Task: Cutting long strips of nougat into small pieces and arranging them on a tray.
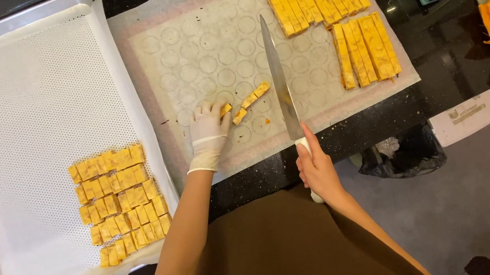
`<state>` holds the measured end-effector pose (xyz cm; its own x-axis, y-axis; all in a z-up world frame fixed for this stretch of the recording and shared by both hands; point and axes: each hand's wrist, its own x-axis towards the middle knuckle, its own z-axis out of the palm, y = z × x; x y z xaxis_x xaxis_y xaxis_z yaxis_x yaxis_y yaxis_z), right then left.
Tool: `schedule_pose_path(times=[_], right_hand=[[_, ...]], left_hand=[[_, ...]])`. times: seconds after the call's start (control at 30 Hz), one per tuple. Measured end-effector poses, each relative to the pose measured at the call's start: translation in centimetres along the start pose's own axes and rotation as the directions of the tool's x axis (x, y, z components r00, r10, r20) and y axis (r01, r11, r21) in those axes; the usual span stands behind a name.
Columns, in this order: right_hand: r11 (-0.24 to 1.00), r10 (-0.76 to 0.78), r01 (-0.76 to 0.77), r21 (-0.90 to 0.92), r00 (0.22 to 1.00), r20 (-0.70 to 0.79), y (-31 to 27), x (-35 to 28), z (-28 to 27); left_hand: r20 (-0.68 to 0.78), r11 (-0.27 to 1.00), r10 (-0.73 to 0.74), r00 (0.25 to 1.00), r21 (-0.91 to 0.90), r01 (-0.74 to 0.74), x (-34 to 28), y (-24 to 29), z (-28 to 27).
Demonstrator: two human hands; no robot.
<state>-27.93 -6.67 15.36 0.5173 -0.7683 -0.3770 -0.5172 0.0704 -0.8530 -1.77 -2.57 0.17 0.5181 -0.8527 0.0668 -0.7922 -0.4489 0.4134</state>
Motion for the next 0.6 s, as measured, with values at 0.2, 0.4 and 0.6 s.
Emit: schedule_pose_path(times=[0.2, 0.4, 0.6], right_hand=[[1.0, -0.028, 0.028, 0.005, 1.0, -0.013, -0.2, 0.1, -0.4], [1.0, -0.028, 0.028, -0.008, 0.999, 0.03, 0.3, 0.5, -0.3], [1.0, -0.002, 0.003, -0.007, 1.0, 0.028, 0.4, 0.8, -0.7]], left_hand=[[-0.086, 0.998, -0.036, 0.996, -0.06, 0.031, -1.1, 2.2, -3.2], [-0.065, 0.997, -0.076, 0.995, 0.003, 0.076, -0.9, -0.1, -0.6], [-0.179, 0.999, 0.018, 0.984, 0.031, -0.013, -1.4, 0.2, -1.7]])
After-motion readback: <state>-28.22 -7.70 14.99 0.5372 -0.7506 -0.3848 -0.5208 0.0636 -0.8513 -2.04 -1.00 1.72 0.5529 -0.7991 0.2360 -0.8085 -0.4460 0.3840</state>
